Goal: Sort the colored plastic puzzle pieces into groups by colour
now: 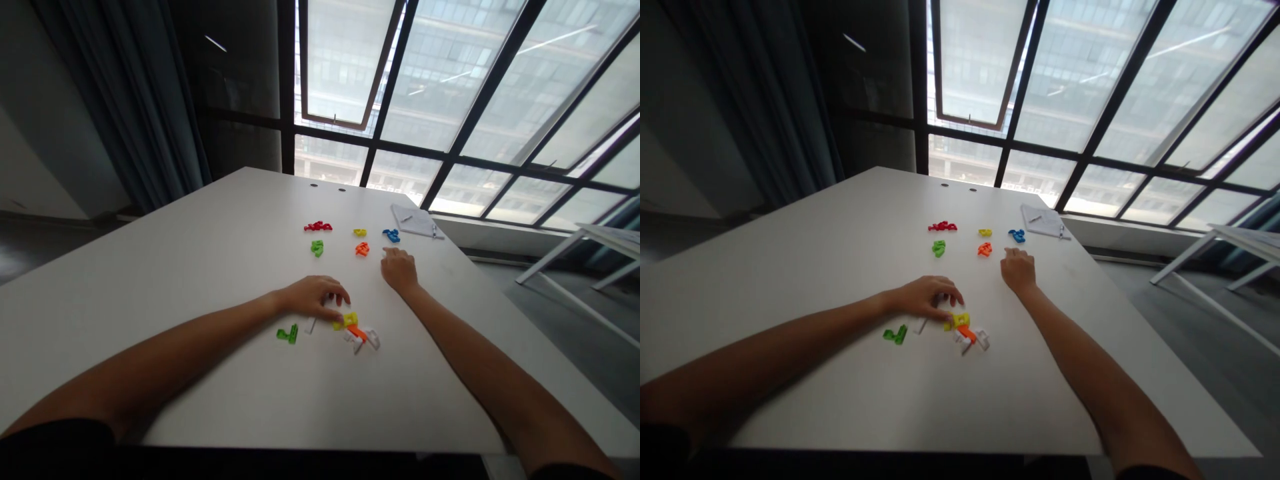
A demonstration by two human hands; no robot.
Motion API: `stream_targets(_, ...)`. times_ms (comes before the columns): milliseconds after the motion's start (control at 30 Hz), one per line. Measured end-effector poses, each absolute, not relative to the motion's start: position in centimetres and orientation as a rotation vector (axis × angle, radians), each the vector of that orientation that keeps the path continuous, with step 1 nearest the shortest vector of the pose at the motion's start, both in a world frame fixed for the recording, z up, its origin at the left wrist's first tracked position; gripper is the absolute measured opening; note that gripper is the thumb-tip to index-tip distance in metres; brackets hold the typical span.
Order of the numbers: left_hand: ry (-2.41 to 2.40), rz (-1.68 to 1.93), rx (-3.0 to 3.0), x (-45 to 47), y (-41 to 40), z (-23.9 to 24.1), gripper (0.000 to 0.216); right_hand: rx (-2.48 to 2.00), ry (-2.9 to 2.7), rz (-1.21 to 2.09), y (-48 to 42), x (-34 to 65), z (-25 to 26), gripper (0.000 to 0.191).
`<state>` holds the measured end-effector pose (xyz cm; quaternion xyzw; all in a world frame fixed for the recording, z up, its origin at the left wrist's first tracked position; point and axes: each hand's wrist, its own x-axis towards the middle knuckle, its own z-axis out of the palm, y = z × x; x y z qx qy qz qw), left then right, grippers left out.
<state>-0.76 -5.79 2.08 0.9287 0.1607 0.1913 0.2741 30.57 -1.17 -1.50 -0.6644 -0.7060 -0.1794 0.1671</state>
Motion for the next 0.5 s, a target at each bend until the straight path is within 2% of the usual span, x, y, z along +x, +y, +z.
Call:
stream_targets(233, 0.368, 0.382, 2.237, -1.3, -5.1, 2.7, 0.038, -1.381, -2.238, -0.224, -7.0, 25.8, -2.1, 0.045)
stream_targets(400, 0.317, 0.283, 2.209, -1.5, -4.5, 3.0, 0.035, -1.237, -2.211, 0.115, -7.8, 23.8, -2.1, 0.061)
stream_targets(500, 0.347, 0.295, 2.178, -1.5, -4.3, 2.7, 0.029, -1.21, -2.154, 0.231, -7.8, 23.4, -1.8, 0.057)
